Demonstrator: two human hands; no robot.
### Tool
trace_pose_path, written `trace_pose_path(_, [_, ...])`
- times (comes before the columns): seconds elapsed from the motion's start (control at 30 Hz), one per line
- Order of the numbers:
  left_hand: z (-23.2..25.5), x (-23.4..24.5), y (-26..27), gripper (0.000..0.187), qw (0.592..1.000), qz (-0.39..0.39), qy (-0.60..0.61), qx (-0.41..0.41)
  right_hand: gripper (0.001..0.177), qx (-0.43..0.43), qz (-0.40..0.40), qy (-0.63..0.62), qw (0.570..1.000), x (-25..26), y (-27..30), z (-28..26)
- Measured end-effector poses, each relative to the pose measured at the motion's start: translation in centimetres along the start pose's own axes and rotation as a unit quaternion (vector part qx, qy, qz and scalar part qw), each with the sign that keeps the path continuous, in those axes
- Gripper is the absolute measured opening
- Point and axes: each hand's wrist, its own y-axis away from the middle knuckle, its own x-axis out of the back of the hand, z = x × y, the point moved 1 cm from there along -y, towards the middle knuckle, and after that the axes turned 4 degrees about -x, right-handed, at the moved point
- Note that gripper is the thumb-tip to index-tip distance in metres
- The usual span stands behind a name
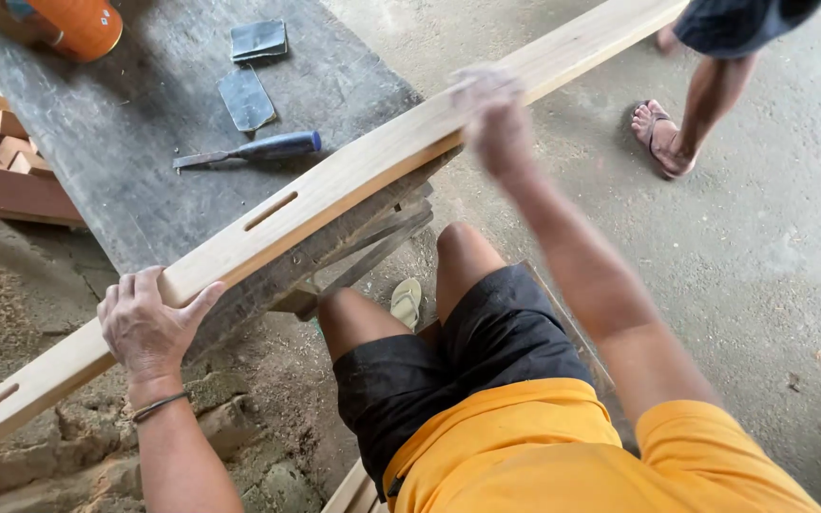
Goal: Using a chisel to refine a slot in a wooden board and then sanding the surface with sandpaper.
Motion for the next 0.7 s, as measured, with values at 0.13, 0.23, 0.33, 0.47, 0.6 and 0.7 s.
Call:
trace_pose_path(0.13, [0.0, -0.1, 0.2, 0.064, 1.000, 0.000, 0.004, 0.005, 0.034, 0.115, -0.047, 0.039, 0.991, -11.3, 4.6, -4.3])
trace_pose_path(0.23, [-0.2, -0.1, 0.1, 0.063, 1.000, -0.006, 0.001, 0.012, 0.043, 0.160, -0.127, 0.036, 0.978, -16.5, 6.5, -9.9])
trace_pose_path(0.33, [-0.2, 0.1, 0.2, 0.062, 0.999, -0.033, 0.020, 0.018, 0.041, 0.153, -0.239, 0.071, 0.956, -16.5, 6.4, -10.6])
trace_pose_path(0.47, [-0.2, 0.2, 0.2, 0.062, 1.000, -0.002, 0.004, 0.006, 0.017, 0.166, -0.124, -0.041, 0.978, -9.8, 3.8, -3.7])
trace_pose_path(0.6, [0.0, 0.3, 0.1, 0.062, 1.000, 0.019, 0.002, 0.004, 0.017, 0.077, -0.040, 0.008, 0.996, 0.2, 0.5, 0.2])
trace_pose_path(0.7, [0.1, 0.2, 0.2, 0.064, 1.000, 0.021, -0.001, 0.004, 0.017, -0.002, -0.010, 0.218, 0.976, -0.3, 1.2, 7.0])
